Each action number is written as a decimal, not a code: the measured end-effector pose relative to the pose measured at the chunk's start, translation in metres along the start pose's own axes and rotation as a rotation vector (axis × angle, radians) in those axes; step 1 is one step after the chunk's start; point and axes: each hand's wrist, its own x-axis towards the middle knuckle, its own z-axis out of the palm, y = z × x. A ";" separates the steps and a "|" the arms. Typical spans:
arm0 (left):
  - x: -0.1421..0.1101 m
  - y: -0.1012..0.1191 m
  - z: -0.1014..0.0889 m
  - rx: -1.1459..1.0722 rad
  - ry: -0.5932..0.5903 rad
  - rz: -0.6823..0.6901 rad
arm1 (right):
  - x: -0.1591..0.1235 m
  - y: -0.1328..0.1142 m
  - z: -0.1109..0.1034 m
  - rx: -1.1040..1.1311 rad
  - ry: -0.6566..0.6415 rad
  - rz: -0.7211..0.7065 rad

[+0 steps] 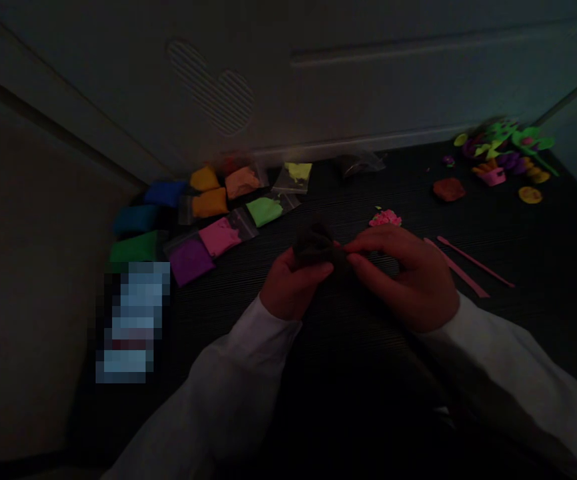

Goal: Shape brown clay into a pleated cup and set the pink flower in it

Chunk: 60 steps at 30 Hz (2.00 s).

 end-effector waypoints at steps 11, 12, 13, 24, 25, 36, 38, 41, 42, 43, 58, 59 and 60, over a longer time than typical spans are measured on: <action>0.001 -0.001 0.001 -0.016 0.015 0.003 | -0.002 0.001 0.004 0.005 -0.011 0.051; 0.001 -0.001 0.001 -0.015 0.012 0.003 | -0.002 0.001 0.004 -0.004 -0.010 0.045; 0.001 -0.001 0.001 -0.018 0.009 -0.002 | -0.002 0.001 0.003 0.000 -0.011 0.051; -0.001 0.002 -0.004 -0.080 -0.023 -0.089 | -0.002 0.001 0.003 0.138 -0.014 0.157; -0.001 0.002 -0.004 -0.083 -0.025 -0.083 | -0.002 0.001 0.004 0.127 -0.015 0.148; -0.001 0.002 -0.001 -0.121 0.035 -0.121 | 0.001 0.001 -0.001 0.113 -0.065 0.158; -0.001 0.002 -0.001 -0.114 0.044 -0.124 | 0.001 0.000 -0.003 0.118 -0.062 0.159; -0.001 0.000 -0.001 -0.121 0.056 -0.119 | 0.001 0.001 -0.002 0.083 -0.042 0.158; -0.001 0.000 0.000 -0.128 0.060 -0.116 | 0.001 0.001 -0.002 0.061 -0.037 0.158; -0.001 0.000 0.000 -0.134 0.064 -0.114 | 0.001 0.001 -0.001 0.034 -0.033 0.157; 0.001 0.005 -0.001 -0.219 0.082 -0.219 | 0.001 0.004 0.000 0.305 -0.023 0.352; 0.001 0.005 -0.001 -0.216 0.082 -0.219 | 0.002 0.004 0.001 0.319 -0.026 0.365; 0.001 0.005 0.000 -0.212 0.084 -0.215 | 0.002 0.004 0.001 0.323 -0.029 0.374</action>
